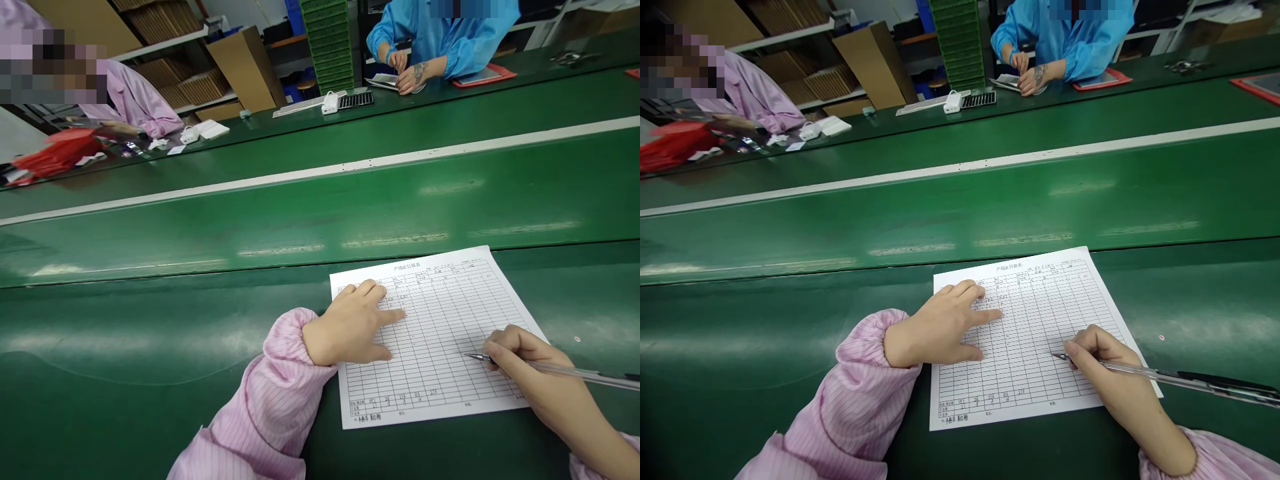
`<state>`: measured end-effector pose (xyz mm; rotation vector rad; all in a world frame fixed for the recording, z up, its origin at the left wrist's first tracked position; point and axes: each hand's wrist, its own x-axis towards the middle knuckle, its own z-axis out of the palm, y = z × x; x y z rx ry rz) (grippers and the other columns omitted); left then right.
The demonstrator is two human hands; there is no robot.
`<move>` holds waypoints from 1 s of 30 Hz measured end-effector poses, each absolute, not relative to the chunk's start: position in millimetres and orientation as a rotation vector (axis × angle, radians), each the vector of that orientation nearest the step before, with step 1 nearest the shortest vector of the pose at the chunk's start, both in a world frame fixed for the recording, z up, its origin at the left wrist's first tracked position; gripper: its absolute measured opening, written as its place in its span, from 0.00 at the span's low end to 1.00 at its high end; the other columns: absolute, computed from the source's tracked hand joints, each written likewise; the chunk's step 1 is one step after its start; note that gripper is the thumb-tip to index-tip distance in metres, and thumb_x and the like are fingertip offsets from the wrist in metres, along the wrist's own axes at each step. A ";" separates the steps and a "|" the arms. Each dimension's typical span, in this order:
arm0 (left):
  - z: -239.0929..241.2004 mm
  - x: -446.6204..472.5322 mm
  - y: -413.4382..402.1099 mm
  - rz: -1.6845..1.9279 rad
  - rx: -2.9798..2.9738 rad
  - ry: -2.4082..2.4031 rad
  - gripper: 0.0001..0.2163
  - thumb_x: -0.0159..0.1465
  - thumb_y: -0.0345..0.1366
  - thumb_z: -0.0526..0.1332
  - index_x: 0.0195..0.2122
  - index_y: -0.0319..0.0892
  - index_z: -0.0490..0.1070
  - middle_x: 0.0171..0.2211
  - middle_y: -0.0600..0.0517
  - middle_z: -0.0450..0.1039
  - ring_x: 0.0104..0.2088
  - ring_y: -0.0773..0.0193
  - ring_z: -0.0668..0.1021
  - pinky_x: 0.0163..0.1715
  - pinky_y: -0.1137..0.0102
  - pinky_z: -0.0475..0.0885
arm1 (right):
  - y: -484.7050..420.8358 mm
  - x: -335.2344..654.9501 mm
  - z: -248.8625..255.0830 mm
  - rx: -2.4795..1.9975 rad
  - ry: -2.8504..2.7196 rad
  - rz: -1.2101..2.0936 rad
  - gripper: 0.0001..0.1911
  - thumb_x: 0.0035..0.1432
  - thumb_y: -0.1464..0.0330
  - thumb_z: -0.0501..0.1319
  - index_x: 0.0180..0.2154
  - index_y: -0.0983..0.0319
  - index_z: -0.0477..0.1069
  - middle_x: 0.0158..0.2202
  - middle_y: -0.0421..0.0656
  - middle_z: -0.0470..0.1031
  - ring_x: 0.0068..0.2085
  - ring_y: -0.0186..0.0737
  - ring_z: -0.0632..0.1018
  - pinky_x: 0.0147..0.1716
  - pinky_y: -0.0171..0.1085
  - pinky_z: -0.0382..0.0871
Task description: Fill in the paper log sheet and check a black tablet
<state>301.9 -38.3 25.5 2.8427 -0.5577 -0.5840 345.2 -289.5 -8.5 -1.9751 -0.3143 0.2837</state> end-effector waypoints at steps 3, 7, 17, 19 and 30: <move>26.1 302.0 -38.3 -0.590 2.843 -0.559 0.27 0.57 0.50 0.61 0.57 0.52 0.62 0.48 0.44 0.63 0.51 0.49 0.64 0.47 0.56 0.63 | -289.1 345.6 -7.6 -1.971 -0.319 0.287 0.16 0.47 0.60 0.61 0.14 0.58 0.61 0.15 0.39 0.65 0.19 0.37 0.68 0.18 0.32 0.65; 26.2 301.7 -37.9 -0.584 2.840 -0.560 0.27 0.57 0.50 0.61 0.57 0.52 0.63 0.48 0.44 0.63 0.51 0.49 0.64 0.47 0.55 0.63 | -288.6 345.7 -7.1 -1.982 -0.311 0.290 0.18 0.47 0.58 0.61 0.14 0.58 0.61 0.15 0.40 0.65 0.19 0.37 0.68 0.18 0.32 0.66; 28.3 301.9 -38.4 -0.601 2.844 -0.562 0.26 0.57 0.49 0.61 0.57 0.51 0.63 0.48 0.44 0.64 0.52 0.49 0.64 0.48 0.55 0.64 | -286.6 347.1 -6.9 -1.995 -0.343 0.267 0.18 0.47 0.58 0.60 0.14 0.58 0.61 0.15 0.40 0.65 0.18 0.37 0.68 0.16 0.32 0.66; 29.6 301.4 -39.3 -0.620 2.839 -0.551 0.27 0.57 0.49 0.62 0.57 0.51 0.62 0.49 0.44 0.63 0.53 0.49 0.63 0.48 0.55 0.64 | -286.3 347.4 -5.9 -1.988 -0.349 0.257 0.18 0.47 0.58 0.61 0.14 0.58 0.61 0.14 0.40 0.65 0.18 0.37 0.68 0.16 0.32 0.66; 34.5 295.9 -44.3 -0.654 2.839 -0.531 0.25 0.59 0.45 0.60 0.58 0.51 0.61 0.52 0.43 0.62 0.55 0.47 0.62 0.51 0.52 0.63 | -291.2 346.3 -10.7 -1.965 -0.373 0.241 0.18 0.48 0.59 0.61 0.14 0.58 0.61 0.15 0.40 0.65 0.18 0.36 0.68 0.16 0.31 0.66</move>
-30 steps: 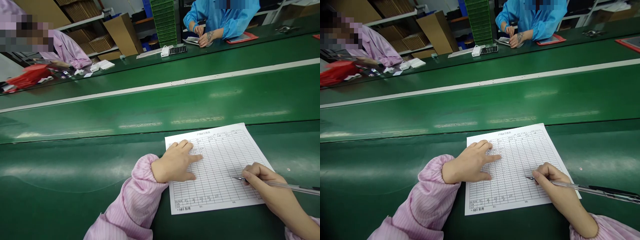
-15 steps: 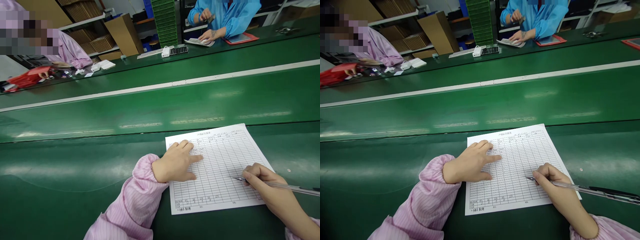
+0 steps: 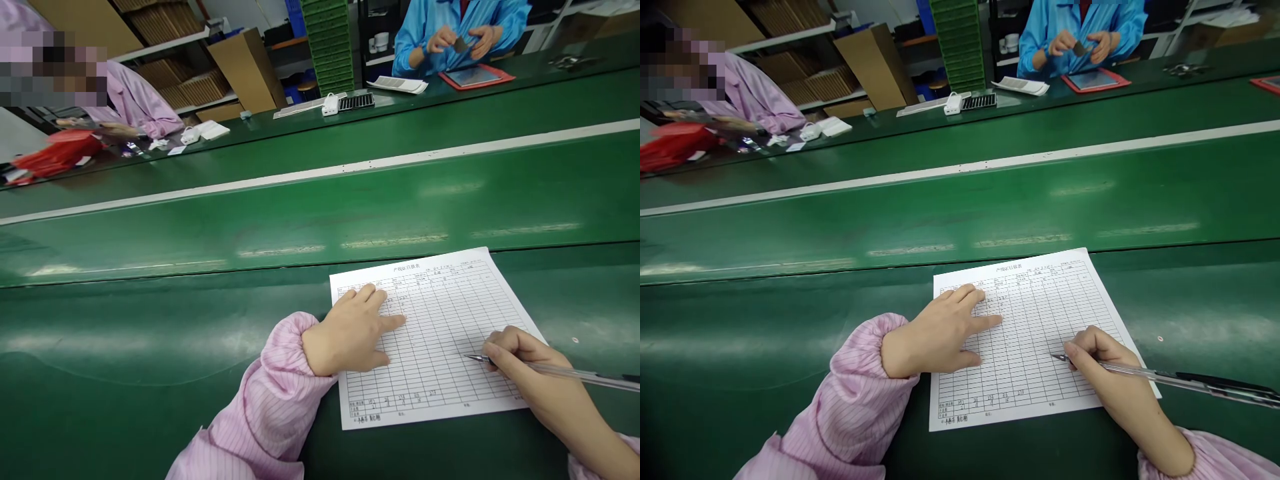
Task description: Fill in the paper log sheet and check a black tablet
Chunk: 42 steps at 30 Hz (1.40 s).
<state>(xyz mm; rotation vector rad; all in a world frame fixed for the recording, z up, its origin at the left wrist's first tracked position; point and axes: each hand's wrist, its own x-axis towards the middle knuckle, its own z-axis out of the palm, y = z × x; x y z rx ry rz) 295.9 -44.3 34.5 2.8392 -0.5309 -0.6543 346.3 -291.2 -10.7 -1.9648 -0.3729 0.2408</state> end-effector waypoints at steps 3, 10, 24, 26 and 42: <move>34.6 293.7 -47.2 -0.669 2.850 -0.534 0.23 0.61 0.42 0.59 0.58 0.52 0.61 0.54 0.43 0.60 0.56 0.46 0.61 0.51 0.52 0.63 | -290.3 346.8 -9.1 -1.955 -0.380 0.236 0.17 0.48 0.60 0.61 0.14 0.58 0.61 0.14 0.39 0.65 0.17 0.36 0.68 0.16 0.30 0.65; 32.7 291.6 -51.9 -0.658 2.870 -0.513 0.22 0.61 0.41 0.59 0.57 0.52 0.62 0.56 0.41 0.59 0.57 0.43 0.61 0.50 0.51 0.64 | -289.7 346.3 -10.9 -1.979 -0.333 0.261 0.18 0.47 0.58 0.62 0.14 0.58 0.61 0.15 0.40 0.65 0.18 0.36 0.68 0.17 0.31 0.65; 31.0 287.1 -55.5 -0.627 2.921 -0.517 0.26 0.59 0.48 0.60 0.58 0.49 0.62 0.55 0.41 0.60 0.56 0.44 0.62 0.51 0.52 0.62 | -275.6 308.4 -1.0 -1.974 -0.385 0.130 0.19 0.50 0.59 0.62 0.15 0.58 0.59 0.15 0.39 0.66 0.19 0.36 0.69 0.18 0.31 0.66; 31.5 286.1 -55.6 -0.618 2.928 -0.517 0.26 0.59 0.47 0.60 0.57 0.48 0.62 0.54 0.40 0.61 0.56 0.44 0.62 0.50 0.52 0.63 | -270.3 295.3 -2.1 -1.987 -0.479 0.162 0.18 0.51 0.62 0.61 0.15 0.58 0.59 0.15 0.38 0.67 0.18 0.36 0.69 0.17 0.31 0.66; 28.2 287.4 -53.7 -0.582 2.899 -0.553 0.22 0.59 0.44 0.60 0.54 0.47 0.65 0.51 0.41 0.63 0.52 0.46 0.64 0.45 0.55 0.66 | -266.1 277.2 -10.4 -2.140 -0.618 0.013 0.16 0.55 0.68 0.59 0.17 0.59 0.60 0.16 0.36 0.67 0.17 0.33 0.70 0.17 0.30 0.63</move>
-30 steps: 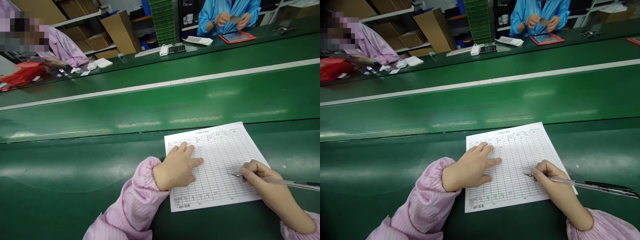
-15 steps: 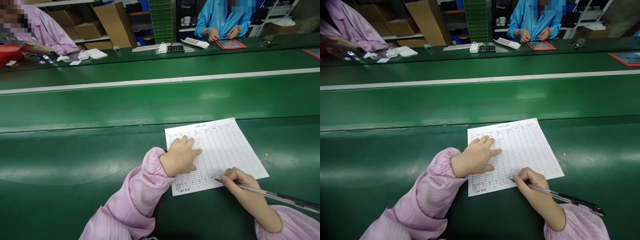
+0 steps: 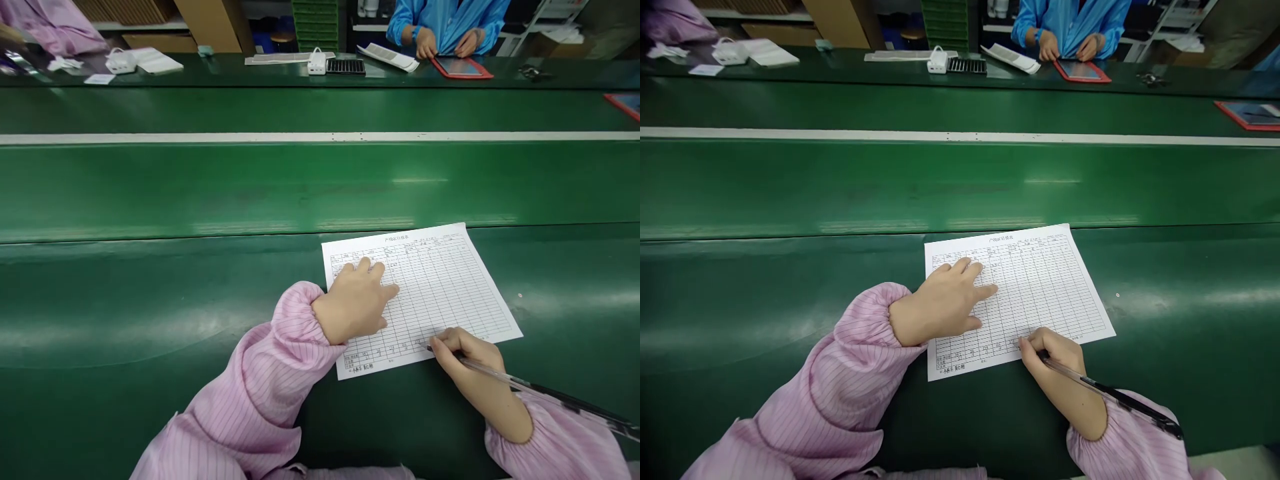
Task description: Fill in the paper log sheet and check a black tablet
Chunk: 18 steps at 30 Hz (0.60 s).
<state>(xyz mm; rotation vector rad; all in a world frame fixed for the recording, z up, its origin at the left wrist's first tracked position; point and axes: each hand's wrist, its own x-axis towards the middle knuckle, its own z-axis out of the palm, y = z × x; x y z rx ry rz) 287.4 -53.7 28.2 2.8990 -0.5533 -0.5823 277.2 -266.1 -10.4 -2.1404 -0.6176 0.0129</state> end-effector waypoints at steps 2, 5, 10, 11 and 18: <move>27.3 287.8 -53.7 -0.571 2.900 -0.559 0.21 0.59 0.44 0.60 0.54 0.47 0.65 0.50 0.41 0.63 0.52 0.46 0.65 0.44 0.55 0.66 | -265.4 278.2 -9.3 -2.146 -0.637 0.008 0.16 0.56 0.69 0.58 0.17 0.59 0.59 0.15 0.35 0.66 0.17 0.32 0.70 0.16 0.29 0.63; 26.9 288.3 -54.1 -0.564 2.909 -0.563 0.21 0.59 0.44 0.59 0.54 0.47 0.65 0.49 0.42 0.64 0.51 0.46 0.65 0.43 0.56 0.66 | -264.0 279.7 -8.6 -2.142 -0.672 -0.001 0.16 0.56 0.69 0.58 0.17 0.59 0.59 0.15 0.35 0.66 0.17 0.32 0.69 0.16 0.29 0.63; 26.1 288.4 -54.1 -0.554 2.913 -0.566 0.21 0.59 0.44 0.59 0.54 0.47 0.65 0.49 0.42 0.64 0.50 0.46 0.65 0.43 0.56 0.67 | -263.5 278.6 -10.1 -2.160 -0.691 -0.007 0.17 0.56 0.69 0.58 0.17 0.59 0.59 0.15 0.35 0.66 0.16 0.33 0.69 0.15 0.30 0.62; 25.7 288.3 -54.0 -0.555 2.912 -0.568 0.21 0.59 0.44 0.59 0.54 0.47 0.65 0.49 0.42 0.64 0.50 0.46 0.65 0.43 0.56 0.66 | -263.8 278.0 -10.3 -2.167 -0.698 -0.006 0.17 0.57 0.69 0.58 0.17 0.59 0.59 0.15 0.36 0.66 0.16 0.33 0.69 0.15 0.30 0.62; 25.8 288.3 -53.4 -0.572 2.900 -0.561 0.21 0.60 0.44 0.59 0.54 0.47 0.65 0.50 0.41 0.63 0.52 0.45 0.64 0.44 0.55 0.65 | -263.9 278.2 -9.2 -2.199 -0.730 0.008 0.18 0.57 0.69 0.56 0.17 0.59 0.57 0.14 0.35 0.63 0.15 0.32 0.67 0.15 0.31 0.60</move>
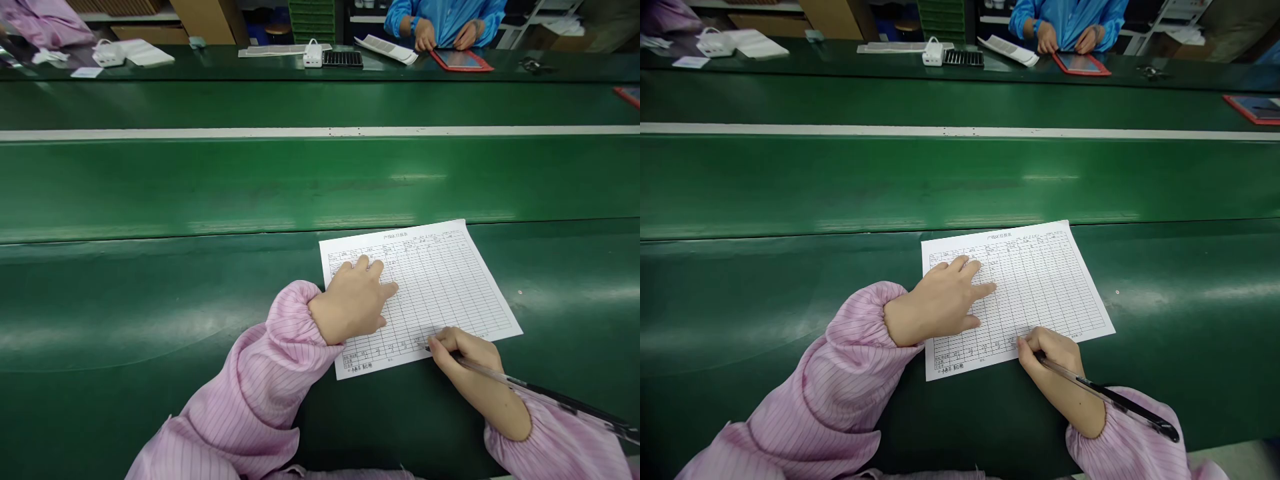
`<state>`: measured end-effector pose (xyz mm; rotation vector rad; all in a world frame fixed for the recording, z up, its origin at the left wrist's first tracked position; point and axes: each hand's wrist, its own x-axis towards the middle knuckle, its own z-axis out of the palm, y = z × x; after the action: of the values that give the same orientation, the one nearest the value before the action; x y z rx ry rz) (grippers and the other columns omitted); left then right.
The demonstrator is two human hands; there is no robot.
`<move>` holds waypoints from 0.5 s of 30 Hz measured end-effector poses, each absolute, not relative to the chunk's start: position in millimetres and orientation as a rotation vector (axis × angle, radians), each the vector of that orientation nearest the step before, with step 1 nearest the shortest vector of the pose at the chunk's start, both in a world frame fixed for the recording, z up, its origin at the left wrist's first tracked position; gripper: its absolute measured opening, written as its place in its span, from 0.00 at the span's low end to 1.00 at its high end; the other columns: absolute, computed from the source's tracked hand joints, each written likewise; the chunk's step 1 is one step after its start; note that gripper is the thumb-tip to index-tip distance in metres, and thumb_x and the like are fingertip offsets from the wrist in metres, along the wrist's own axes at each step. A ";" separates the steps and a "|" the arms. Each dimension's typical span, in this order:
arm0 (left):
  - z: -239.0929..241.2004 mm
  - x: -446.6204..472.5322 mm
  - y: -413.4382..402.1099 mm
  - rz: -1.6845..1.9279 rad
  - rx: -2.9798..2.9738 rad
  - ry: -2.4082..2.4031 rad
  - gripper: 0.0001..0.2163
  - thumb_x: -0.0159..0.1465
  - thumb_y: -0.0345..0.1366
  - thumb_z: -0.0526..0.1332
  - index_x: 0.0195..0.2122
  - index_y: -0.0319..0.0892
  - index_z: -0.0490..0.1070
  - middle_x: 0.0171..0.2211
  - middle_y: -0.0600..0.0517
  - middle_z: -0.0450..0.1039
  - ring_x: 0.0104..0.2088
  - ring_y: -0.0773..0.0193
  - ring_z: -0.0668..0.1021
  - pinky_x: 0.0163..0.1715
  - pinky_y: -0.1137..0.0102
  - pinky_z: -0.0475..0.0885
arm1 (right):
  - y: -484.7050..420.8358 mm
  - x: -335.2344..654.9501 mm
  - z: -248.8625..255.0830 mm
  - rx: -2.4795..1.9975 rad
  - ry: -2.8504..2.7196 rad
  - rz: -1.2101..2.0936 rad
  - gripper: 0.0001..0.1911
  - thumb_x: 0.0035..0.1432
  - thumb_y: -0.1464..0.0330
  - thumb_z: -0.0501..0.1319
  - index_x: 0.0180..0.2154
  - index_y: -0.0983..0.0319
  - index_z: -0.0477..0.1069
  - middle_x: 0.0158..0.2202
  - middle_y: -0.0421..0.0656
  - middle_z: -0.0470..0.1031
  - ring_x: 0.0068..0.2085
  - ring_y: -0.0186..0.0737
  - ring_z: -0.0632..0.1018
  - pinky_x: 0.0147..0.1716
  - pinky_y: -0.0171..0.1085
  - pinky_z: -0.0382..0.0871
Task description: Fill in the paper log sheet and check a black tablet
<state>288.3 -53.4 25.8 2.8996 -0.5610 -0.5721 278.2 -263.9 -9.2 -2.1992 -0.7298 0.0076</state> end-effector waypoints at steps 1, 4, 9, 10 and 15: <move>26.1 288.3 -53.3 -0.581 2.899 -0.561 0.21 0.60 0.44 0.59 0.54 0.47 0.64 0.50 0.41 0.63 0.52 0.45 0.64 0.44 0.55 0.65 | -263.9 278.6 -9.3 -2.194 -0.736 0.013 0.18 0.58 0.68 0.56 0.17 0.59 0.57 0.14 0.35 0.63 0.15 0.32 0.67 0.15 0.31 0.60; 26.6 288.5 -52.9 -0.587 2.908 -0.564 0.22 0.60 0.45 0.59 0.55 0.47 0.64 0.50 0.42 0.63 0.52 0.45 0.64 0.44 0.55 0.66 | -264.9 279.5 -10.4 -2.178 -0.748 -0.001 0.18 0.57 0.69 0.56 0.17 0.59 0.57 0.14 0.35 0.64 0.15 0.32 0.67 0.15 0.30 0.60; 26.0 289.1 -53.0 -0.575 2.906 -0.568 0.22 0.59 0.45 0.59 0.54 0.48 0.64 0.49 0.42 0.63 0.51 0.46 0.64 0.43 0.55 0.66 | -268.3 279.1 -13.2 -2.171 -0.711 -0.036 0.17 0.57 0.69 0.57 0.17 0.59 0.59 0.16 0.36 0.67 0.16 0.33 0.69 0.16 0.31 0.62; 26.2 289.1 -53.1 -0.576 2.903 -0.567 0.22 0.59 0.45 0.60 0.54 0.48 0.64 0.49 0.41 0.63 0.51 0.46 0.64 0.43 0.55 0.66 | -268.3 279.0 -13.4 -2.173 -0.699 -0.032 0.17 0.57 0.68 0.58 0.17 0.59 0.60 0.16 0.36 0.68 0.16 0.33 0.70 0.16 0.31 0.62; 27.8 289.1 -53.6 -0.602 2.891 -0.561 0.21 0.59 0.44 0.59 0.54 0.47 0.65 0.49 0.42 0.63 0.51 0.45 0.64 0.42 0.56 0.66 | -264.9 279.3 -11.4 -2.207 -0.672 -0.002 0.18 0.57 0.67 0.56 0.16 0.59 0.59 0.14 0.37 0.67 0.15 0.34 0.69 0.15 0.32 0.61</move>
<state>289.1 -53.6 27.8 2.8911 -0.5610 -0.6022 279.3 -264.9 -11.4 -2.2072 -0.6724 -0.0022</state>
